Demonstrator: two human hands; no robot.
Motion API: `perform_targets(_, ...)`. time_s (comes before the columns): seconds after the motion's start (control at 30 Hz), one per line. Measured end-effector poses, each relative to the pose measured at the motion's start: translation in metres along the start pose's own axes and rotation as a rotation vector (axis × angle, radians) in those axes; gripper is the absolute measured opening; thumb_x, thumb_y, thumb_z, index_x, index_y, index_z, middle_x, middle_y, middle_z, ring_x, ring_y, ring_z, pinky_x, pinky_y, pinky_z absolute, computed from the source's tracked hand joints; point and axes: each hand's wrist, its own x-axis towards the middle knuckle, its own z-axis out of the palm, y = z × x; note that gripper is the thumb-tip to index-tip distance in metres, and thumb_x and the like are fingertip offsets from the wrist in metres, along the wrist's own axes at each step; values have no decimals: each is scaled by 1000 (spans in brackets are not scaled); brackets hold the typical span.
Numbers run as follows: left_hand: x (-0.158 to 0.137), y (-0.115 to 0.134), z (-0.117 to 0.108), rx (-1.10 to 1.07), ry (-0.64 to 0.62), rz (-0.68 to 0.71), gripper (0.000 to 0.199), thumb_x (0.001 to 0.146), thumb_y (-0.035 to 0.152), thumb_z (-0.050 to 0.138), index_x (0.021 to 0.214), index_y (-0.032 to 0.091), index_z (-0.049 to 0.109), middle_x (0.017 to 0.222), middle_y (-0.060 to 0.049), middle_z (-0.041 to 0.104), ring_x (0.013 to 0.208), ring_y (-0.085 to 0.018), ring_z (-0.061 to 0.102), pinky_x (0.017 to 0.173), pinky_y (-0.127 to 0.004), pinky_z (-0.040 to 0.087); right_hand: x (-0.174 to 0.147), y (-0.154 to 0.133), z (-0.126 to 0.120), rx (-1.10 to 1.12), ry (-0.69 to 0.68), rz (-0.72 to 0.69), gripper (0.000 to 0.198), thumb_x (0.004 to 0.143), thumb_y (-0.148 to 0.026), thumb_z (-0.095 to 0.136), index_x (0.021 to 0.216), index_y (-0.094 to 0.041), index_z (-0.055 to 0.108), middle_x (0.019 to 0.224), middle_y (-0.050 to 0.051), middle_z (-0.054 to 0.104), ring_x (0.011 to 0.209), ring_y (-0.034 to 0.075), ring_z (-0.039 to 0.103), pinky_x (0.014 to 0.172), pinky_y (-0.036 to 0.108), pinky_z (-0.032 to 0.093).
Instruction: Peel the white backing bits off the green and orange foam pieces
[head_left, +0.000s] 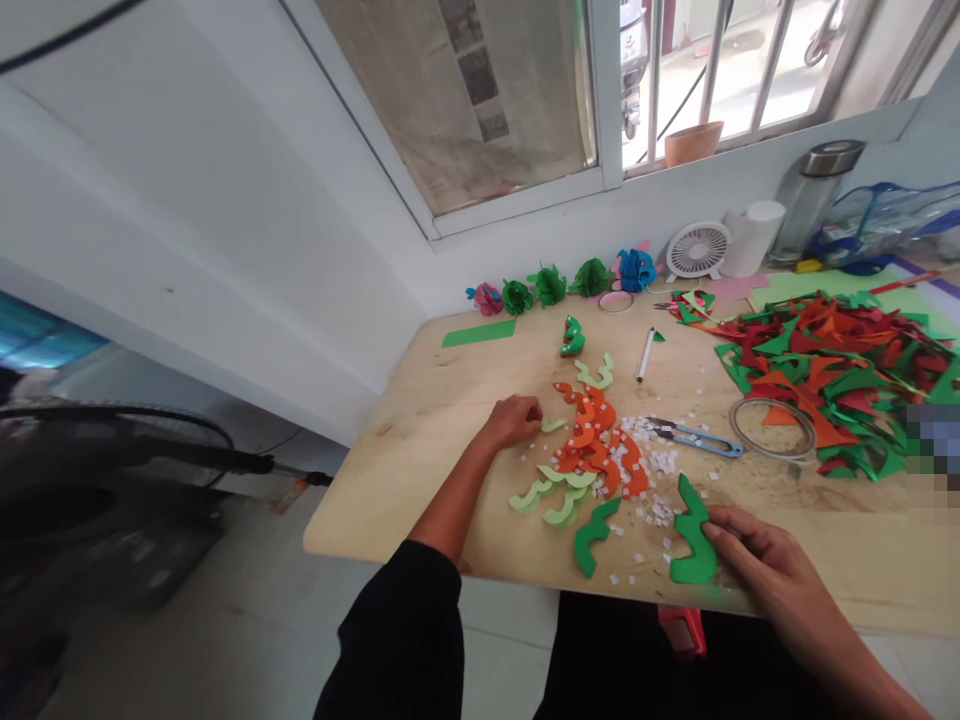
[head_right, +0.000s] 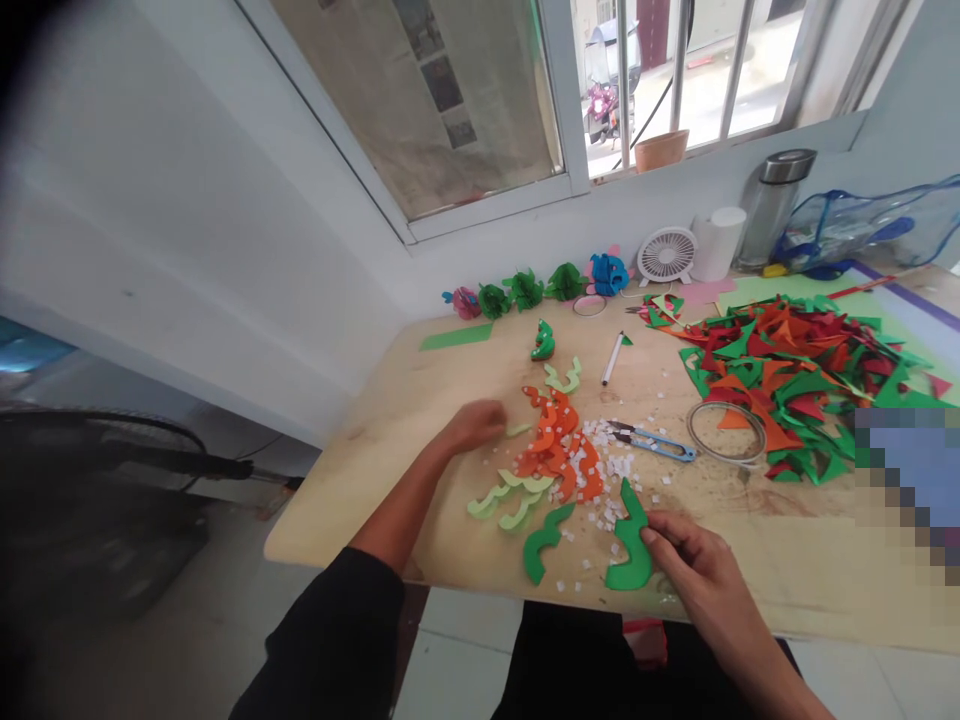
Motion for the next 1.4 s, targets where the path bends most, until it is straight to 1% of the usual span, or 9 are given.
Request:
perform_targets(0.23,35,20,2,-37,105,59,34,79,18,55,113,20,62,103,-5,66,95,-18,59,84,-27,44,1,-2,0,-14,20,-4,36,74,-53,61,65,-19,67,67,4,66,61,21,60,53,25,48)
perform_targets(0.37,51,33,7,-36,125,123,16,73,19,65,89,20,69,105,-7,64,102,-21,55,90,-31,41,0,-2,0,-3,4,-2,36,77,-52,59,69,-18,68,67,4,67,59,20,59,52,25,48)
perform_targets(0.47,41,29,0,-47,137,132,2,73,18,67,73,19,67,95,-5,65,99,-21,54,89,-32,40,0,0,-1,-8,-8,-17,36,80,-51,57,69,-18,68,68,4,67,61,20,60,53,25,48)
perform_targets(0.63,13,21,-15,-91,164,106,12,73,20,69,65,19,60,81,-4,63,90,-20,55,84,-32,38,1,4,-3,-40,3,-64,33,81,-48,58,76,-19,72,71,4,68,67,21,62,58,25,49)
perform_targets(0.8,11,17,-20,-219,141,99,33,70,36,73,56,17,51,65,1,58,70,-15,52,69,-26,37,1,5,-2,-34,-1,-66,35,81,-48,56,78,-18,73,71,4,69,62,20,61,54,25,48)
perform_targets(1.0,15,10,-30,-400,95,82,54,65,57,69,44,17,39,44,8,33,48,-7,31,50,-23,24,-1,0,0,-23,5,-71,35,80,-50,57,66,-19,69,64,3,65,58,19,59,49,25,46)
perform_targets(1.1,11,10,-34,-467,73,68,59,60,58,71,41,18,32,43,9,24,46,-5,22,47,-23,17,-1,-1,0,31,-12,-51,35,78,-51,59,72,-19,72,65,3,67,61,21,62,51,26,48)
perform_targets(1.27,-10,14,-46,-571,81,28,58,64,56,68,44,19,29,44,9,23,44,-4,22,44,-21,17,-2,1,0,109,12,-18,38,74,-53,64,80,-17,74,72,4,71,61,19,61,53,26,49)
perform_targets(1.4,-33,22,-46,-656,-25,25,54,62,54,73,46,18,36,44,7,35,43,-5,34,43,-19,24,-2,5,0,216,17,56,36,71,-53,68,76,-17,72,69,3,70,59,18,61,51,25,48)
